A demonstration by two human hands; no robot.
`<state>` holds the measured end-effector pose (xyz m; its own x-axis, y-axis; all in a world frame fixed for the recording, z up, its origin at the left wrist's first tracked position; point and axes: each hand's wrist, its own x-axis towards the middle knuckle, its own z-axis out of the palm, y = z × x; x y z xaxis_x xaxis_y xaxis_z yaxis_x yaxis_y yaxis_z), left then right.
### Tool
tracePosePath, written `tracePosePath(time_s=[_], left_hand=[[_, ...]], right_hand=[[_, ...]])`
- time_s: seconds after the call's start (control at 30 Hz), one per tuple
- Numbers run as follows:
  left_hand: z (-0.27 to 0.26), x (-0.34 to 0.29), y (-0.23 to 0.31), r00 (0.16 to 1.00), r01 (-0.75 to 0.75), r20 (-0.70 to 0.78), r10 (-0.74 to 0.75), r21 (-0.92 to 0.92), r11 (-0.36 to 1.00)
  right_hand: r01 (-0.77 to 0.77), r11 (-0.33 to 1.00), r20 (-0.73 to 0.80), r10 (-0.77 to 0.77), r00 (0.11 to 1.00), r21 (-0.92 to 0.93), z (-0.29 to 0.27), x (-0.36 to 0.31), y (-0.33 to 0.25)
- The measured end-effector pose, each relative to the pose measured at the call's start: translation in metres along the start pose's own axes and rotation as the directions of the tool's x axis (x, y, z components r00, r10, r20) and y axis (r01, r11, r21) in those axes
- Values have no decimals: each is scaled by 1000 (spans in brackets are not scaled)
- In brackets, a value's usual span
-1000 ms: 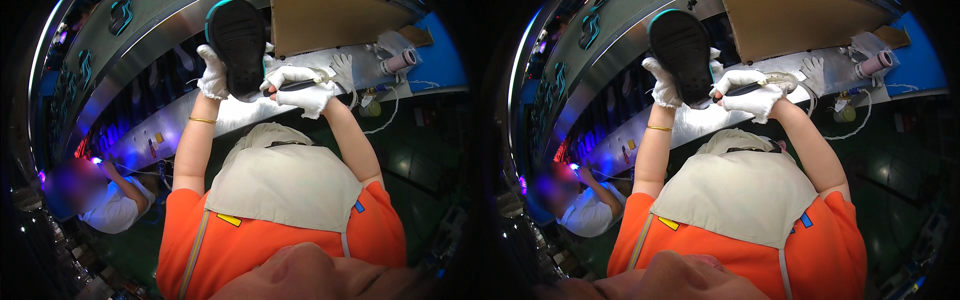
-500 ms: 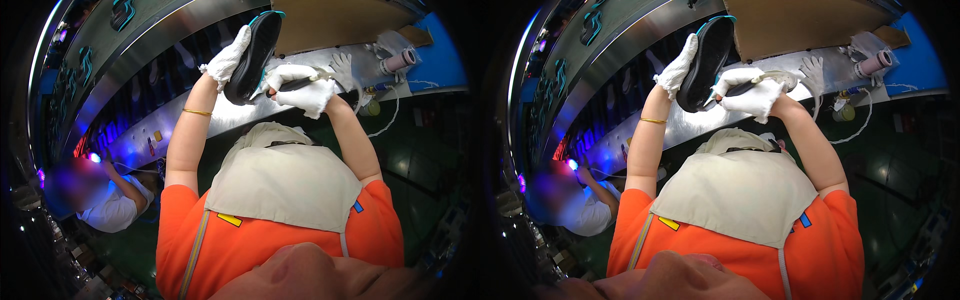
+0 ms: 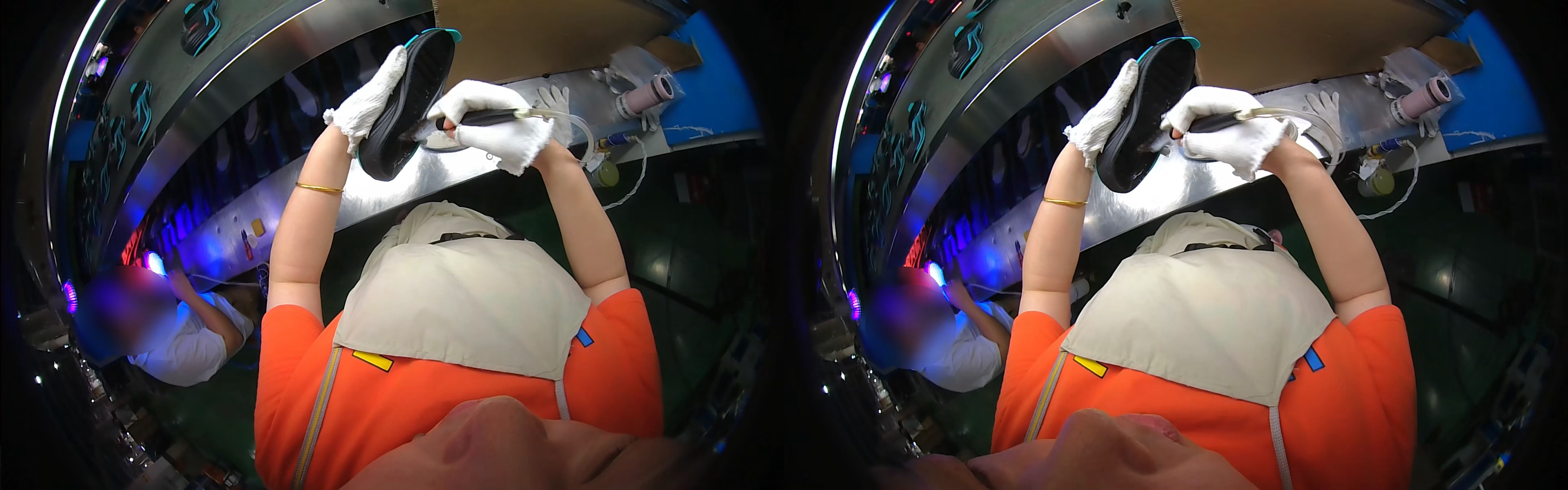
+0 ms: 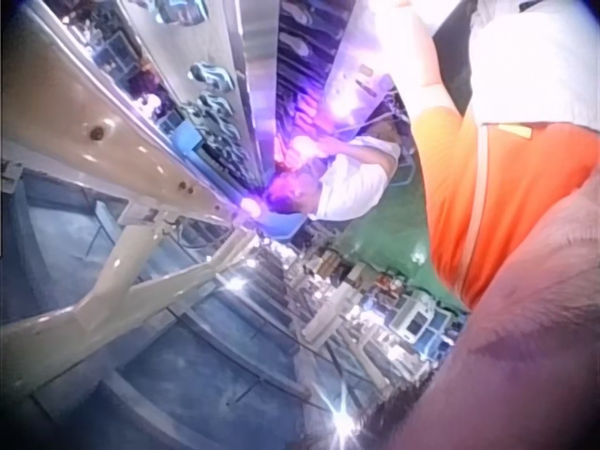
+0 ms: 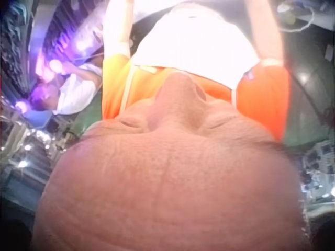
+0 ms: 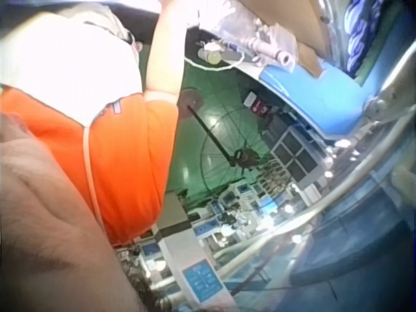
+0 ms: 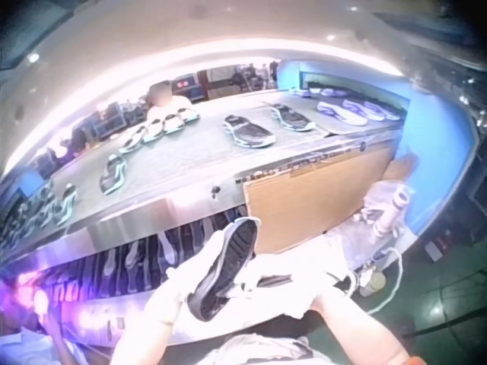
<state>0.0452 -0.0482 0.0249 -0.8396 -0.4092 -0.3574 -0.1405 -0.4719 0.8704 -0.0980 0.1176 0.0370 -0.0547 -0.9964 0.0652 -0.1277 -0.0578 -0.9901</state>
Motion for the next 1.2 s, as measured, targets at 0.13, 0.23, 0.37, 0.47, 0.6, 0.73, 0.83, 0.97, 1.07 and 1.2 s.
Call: tracePosePath(time_s=[0.13,0.23,0.37,0.47,0.6,0.73,0.83,0.97,1.07,1.2], left_hand=[[-4,-7,-2,997,-35,-68,34,-18,999],[-9,-19,-1,987,-157,-10,160,-265,951],[-41,-27,-11,837,-257,166,521,-721,643],[-46,-31,-47,978,7,168,127,-629,777],[-22,-32,-72,994,-37,49,101,-709,704],[12,-38,-74,970,-95,76,232,-757,646],[43,-38,-66,936,-22,189,296,-809,588],[45,-32,-68,970,-230,-106,217,-678,698],[40,-34,-64,949,-313,-186,255,-664,679],[29,-26,-67,938,-281,-65,340,-716,639]], right_hand=[[-20,918,84,58,995,-397,-8,-4,-9],[31,999,18,-30,999,-42,-16,-8,-1],[96,965,-155,-59,986,243,-10,-19,4],[99,937,-208,-29,978,334,8,-20,10],[107,957,-320,-15,947,271,23,-20,14],[284,941,-484,-163,860,187,23,-2,18],[243,952,-533,-110,839,185,28,6,13],[295,954,-356,-259,898,50,43,-8,-1],[230,964,-344,-172,923,136,36,-11,2],[232,958,-444,-283,850,-166,45,-4,6]])
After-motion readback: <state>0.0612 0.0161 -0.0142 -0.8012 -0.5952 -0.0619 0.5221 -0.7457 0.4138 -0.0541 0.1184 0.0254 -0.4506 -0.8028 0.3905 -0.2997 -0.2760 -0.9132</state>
